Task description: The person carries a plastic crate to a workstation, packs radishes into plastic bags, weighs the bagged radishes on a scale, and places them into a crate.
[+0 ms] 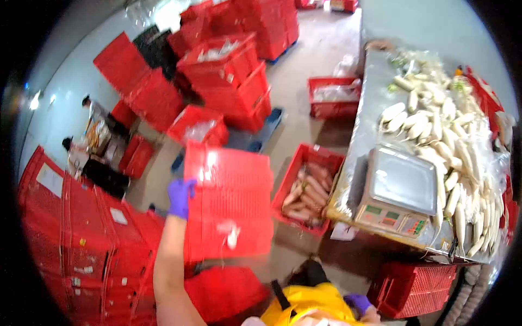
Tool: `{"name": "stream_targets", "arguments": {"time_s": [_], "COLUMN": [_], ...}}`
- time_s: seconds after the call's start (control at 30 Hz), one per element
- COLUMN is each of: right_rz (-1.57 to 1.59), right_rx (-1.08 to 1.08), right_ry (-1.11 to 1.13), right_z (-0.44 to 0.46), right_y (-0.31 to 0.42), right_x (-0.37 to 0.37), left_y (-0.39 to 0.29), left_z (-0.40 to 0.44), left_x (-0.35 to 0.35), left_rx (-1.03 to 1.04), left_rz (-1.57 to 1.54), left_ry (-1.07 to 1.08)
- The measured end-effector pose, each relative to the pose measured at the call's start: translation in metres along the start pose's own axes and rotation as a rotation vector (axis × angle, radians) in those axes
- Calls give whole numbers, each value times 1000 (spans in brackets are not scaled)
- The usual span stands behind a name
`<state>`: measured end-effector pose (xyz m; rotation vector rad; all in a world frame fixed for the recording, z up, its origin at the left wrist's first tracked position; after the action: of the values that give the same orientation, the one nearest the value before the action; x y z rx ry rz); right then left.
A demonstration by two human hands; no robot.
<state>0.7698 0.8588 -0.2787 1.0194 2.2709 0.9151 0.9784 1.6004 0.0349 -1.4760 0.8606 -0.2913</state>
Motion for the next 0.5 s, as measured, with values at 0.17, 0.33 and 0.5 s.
{"name": "stream_targets", "arguments": {"time_s": [0.17,0.33,0.5], "right_rz": [-254,112,-562], "right_rx": [-179,279,-32], "right_ry": [197,-37,279], "right_z": [67,115,157], "right_y": [58,124,89], "right_x": [-23,-40,-32], "left_y": [-27,86,353], "left_z": [28,65,108], "left_x": [-87,-179,-150], "left_rx": [30,1,-338], "left_rz": [-330,-731,-971], "left_ry": [-105,-288,-349]}}
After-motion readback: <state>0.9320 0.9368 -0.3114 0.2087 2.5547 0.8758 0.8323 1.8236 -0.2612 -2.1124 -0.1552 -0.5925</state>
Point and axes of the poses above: each hand's wrist, its own z-axis towards the middle knuckle, its own x-axis out of the palm, y = z × x, the point moved 6 cm from there along z, towards the middle knuckle, and after that the axes turned 5 degrees about -x, right-handed, at the moved point
